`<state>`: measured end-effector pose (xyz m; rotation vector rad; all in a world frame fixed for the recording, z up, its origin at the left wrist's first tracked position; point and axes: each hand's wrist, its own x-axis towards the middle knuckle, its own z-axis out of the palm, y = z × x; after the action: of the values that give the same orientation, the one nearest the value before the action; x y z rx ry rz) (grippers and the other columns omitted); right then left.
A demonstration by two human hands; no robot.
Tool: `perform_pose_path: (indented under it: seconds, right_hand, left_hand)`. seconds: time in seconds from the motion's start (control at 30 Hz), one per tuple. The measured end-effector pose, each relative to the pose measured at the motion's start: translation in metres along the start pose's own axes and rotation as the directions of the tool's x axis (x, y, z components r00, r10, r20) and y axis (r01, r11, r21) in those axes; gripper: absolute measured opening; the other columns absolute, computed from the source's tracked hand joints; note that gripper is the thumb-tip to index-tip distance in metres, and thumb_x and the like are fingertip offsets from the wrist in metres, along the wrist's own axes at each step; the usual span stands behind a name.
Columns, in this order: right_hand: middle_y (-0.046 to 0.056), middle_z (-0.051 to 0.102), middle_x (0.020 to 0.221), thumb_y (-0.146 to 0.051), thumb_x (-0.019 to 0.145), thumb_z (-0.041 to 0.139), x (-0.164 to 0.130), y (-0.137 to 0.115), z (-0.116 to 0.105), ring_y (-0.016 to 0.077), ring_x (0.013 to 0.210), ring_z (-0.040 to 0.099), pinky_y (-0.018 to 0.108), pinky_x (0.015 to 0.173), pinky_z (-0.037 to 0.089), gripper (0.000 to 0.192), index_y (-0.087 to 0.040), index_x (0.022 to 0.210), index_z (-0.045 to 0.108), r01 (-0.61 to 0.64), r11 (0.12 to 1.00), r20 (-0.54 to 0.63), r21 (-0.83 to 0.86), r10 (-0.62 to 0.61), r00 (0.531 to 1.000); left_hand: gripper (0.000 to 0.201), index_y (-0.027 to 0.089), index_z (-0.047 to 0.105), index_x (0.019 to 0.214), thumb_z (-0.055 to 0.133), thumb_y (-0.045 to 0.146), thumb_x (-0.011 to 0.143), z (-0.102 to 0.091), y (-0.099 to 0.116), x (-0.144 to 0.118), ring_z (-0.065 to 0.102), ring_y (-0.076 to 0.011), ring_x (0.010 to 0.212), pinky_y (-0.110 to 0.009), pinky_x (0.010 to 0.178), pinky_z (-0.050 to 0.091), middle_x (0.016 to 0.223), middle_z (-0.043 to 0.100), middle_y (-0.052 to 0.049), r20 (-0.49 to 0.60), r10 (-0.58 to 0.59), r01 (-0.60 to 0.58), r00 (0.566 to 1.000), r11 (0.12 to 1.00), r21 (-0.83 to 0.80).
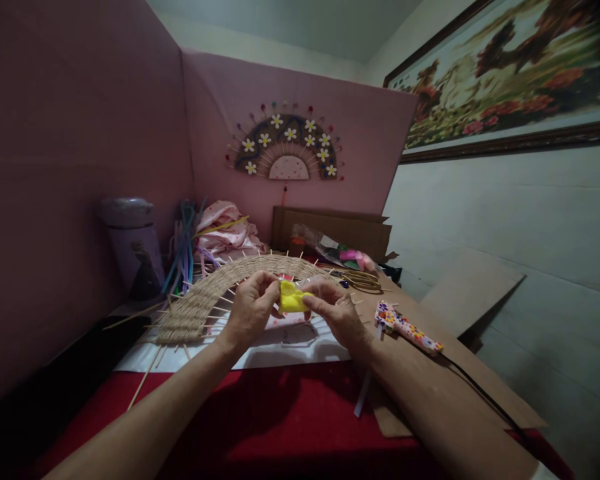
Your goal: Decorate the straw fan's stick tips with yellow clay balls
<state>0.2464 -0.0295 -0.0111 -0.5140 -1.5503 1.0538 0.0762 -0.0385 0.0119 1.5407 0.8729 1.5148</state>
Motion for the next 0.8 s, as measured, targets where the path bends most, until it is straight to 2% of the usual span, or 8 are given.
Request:
perform_pose_path:
  seconds: [0.1,0.23,0.33,0.47,0.8]
  right_hand:
    - [0.001,0.064,0.079,-0.030,0.073,0.073,-0.0005,0.0011,-0.0001,0.0100,0.063,0.057,0.023,0.053,0.050,0.020,-0.021,0.091,0.071,-0.022,1.000,-0.043,0.022,0.023,0.999]
    - [0.001,0.065,0.079,-0.032,0.072,0.074,-0.0006,0.0012,0.0011,0.0099,0.063,0.058,0.023,0.055,0.051,0.026,-0.022,0.095,0.072,-0.032,0.999,0.004,0.040,0.032,0.999]
    - [0.000,0.065,0.078,-0.033,0.071,0.075,0.0004,0.0014,0.0024,0.0097,0.063,0.058,0.023,0.055,0.051,0.024,-0.022,0.092,0.072,-0.031,0.998,0.019,0.060,0.030,0.999]
    - [0.001,0.066,0.081,-0.028,0.068,0.077,0.0011,0.0023,0.0024,0.0109,0.067,0.058,0.022,0.054,0.051,0.019,-0.024,0.086,0.074,-0.036,0.997,-0.024,0.070,0.038,0.999]
    - [0.001,0.067,0.092,-0.030,0.074,0.072,-0.0001,-0.0018,0.0010,0.0090,0.065,0.055,0.026,0.062,0.050,0.034,-0.030,0.108,0.069,-0.049,0.998,0.035,-0.035,0.050,0.998]
  left_hand:
    - [0.017,0.015,0.054,0.073,0.059,0.031,0.076,-0.0005,-0.0002,0.0003,0.056,-0.0109,0.053,-0.023,0.041,0.053,0.061,0.056,0.002,0.013,0.021,-0.021,1.000,1.000,-0.007]
    - [0.018,0.014,0.053,0.072,0.058,0.031,0.076,0.0005,-0.0002,0.0013,0.056,-0.0098,0.050,-0.023,0.040,0.052,0.062,0.055,0.003,0.017,0.052,-0.051,0.999,0.998,-0.033]
    - [0.018,0.014,0.052,0.071,0.057,0.031,0.077,0.0016,-0.0004,0.0014,0.055,-0.0092,0.048,-0.022,0.039,0.052,0.061,0.054,0.004,0.017,0.057,-0.057,0.998,0.998,-0.039]
    - [0.019,0.014,0.052,0.072,0.057,0.031,0.078,0.0016,-0.0015,0.0004,0.056,-0.0096,0.050,-0.023,0.040,0.053,0.063,0.055,0.003,0.023,0.064,-0.063,0.998,0.997,-0.032]
    - [0.018,0.014,0.053,0.075,0.059,0.031,0.078,0.0009,-0.0007,0.0018,0.056,-0.0090,0.050,-0.023,0.040,0.054,0.064,0.054,0.004,-0.015,0.089,-0.090,0.996,0.994,-0.067]
